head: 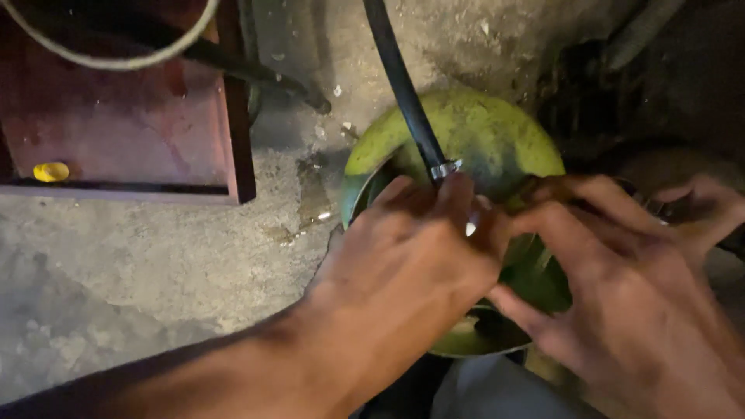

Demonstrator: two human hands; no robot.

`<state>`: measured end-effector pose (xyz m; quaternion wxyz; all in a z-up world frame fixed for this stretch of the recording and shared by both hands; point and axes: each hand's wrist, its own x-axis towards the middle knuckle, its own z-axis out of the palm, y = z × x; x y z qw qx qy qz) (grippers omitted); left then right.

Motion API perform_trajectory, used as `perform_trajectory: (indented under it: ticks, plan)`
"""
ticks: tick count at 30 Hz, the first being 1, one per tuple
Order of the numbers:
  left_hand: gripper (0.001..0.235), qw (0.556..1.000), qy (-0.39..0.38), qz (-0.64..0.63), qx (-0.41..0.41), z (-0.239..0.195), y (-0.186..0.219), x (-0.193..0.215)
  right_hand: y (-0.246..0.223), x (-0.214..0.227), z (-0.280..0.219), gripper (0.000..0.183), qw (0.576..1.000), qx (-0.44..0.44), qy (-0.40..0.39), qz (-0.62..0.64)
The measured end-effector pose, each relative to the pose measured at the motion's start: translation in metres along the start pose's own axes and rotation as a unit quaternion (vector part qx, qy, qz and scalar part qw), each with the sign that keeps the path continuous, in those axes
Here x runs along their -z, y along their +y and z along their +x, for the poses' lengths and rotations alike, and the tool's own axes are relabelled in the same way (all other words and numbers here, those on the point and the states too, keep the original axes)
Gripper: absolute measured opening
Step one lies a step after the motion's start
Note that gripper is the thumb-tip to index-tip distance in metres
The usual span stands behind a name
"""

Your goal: The person removes a regulator from a gas cylinder by hand and places a small piece of white material into the valve opening. They then press the material down and reattach the regulator to the cylinder.

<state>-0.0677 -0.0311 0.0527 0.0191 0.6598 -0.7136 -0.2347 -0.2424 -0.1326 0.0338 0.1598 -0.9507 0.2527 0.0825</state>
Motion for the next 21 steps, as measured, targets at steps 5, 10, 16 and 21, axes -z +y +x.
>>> perform_trajectory:
  ticks: [5,10,16,21]
  plan:
    - [0.042,0.997,0.066,0.034,-0.018,0.001,0.002,0.005,0.002,-0.002,0.001,0.058,0.999,-0.009,0.029,0.018]
    - [0.038,0.999,0.041,-0.004,-0.001,0.004,0.002,0.004,0.002,-0.004,0.000,0.053,0.997,0.009,0.056,0.053]
    - [0.035,0.996,0.083,-0.033,0.004,-0.002,0.003,0.001,-0.002,-0.001,0.000,0.053,0.994,-0.088,-0.032,0.052]
    - [0.032,0.995,0.094,-0.037,0.007,-0.002,0.007,-0.005,0.001,0.007,0.012,0.050,0.985,-0.127,-0.101,0.061]
